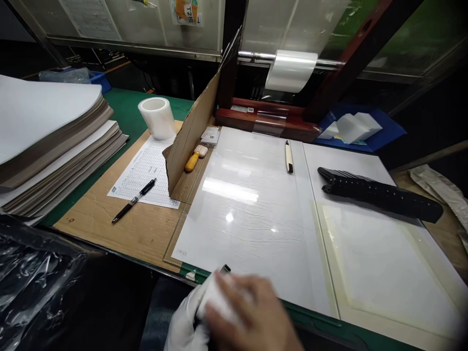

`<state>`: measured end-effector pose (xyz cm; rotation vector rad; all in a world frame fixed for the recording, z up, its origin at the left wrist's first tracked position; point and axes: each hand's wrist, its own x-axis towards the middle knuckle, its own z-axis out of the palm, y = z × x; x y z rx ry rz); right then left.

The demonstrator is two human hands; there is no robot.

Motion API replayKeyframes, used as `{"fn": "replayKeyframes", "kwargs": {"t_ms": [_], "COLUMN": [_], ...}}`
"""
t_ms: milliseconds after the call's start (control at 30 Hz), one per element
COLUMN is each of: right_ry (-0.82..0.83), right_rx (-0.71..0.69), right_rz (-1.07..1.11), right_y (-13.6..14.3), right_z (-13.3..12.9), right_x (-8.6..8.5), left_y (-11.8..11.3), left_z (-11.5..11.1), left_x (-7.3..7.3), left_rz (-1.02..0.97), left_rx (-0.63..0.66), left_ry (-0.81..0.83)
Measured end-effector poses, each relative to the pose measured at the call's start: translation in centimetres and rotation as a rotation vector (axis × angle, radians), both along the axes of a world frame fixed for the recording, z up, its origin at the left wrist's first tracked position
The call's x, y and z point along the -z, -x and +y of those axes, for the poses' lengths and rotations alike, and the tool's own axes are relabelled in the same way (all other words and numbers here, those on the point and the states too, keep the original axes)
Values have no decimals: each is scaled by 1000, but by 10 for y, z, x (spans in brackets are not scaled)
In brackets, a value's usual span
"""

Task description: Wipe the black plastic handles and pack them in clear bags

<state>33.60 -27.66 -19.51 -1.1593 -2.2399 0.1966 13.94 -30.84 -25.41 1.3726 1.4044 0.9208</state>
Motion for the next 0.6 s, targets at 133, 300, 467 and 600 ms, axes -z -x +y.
{"fn": "replayKeyframes", "kwargs": {"t_ms": [133,300,467,600], "right_ry": [38,-1,51,92], "right_rx": [59,67,31,163], "right_rz": [31,101,38,-18], "right_y": [2,6,-1,-12], "right_z": [0,1,6,11], "right_x": [-1,0,-5,-3], "left_y": [4,4,4,1], "left_z": [-2,-4,-3,0], "left_x": [4,10,12,4], "left_rz": [-35,-89,-69,-63], "left_rx": [27,62,2,47], "left_ry": [56,101,59,82]}}
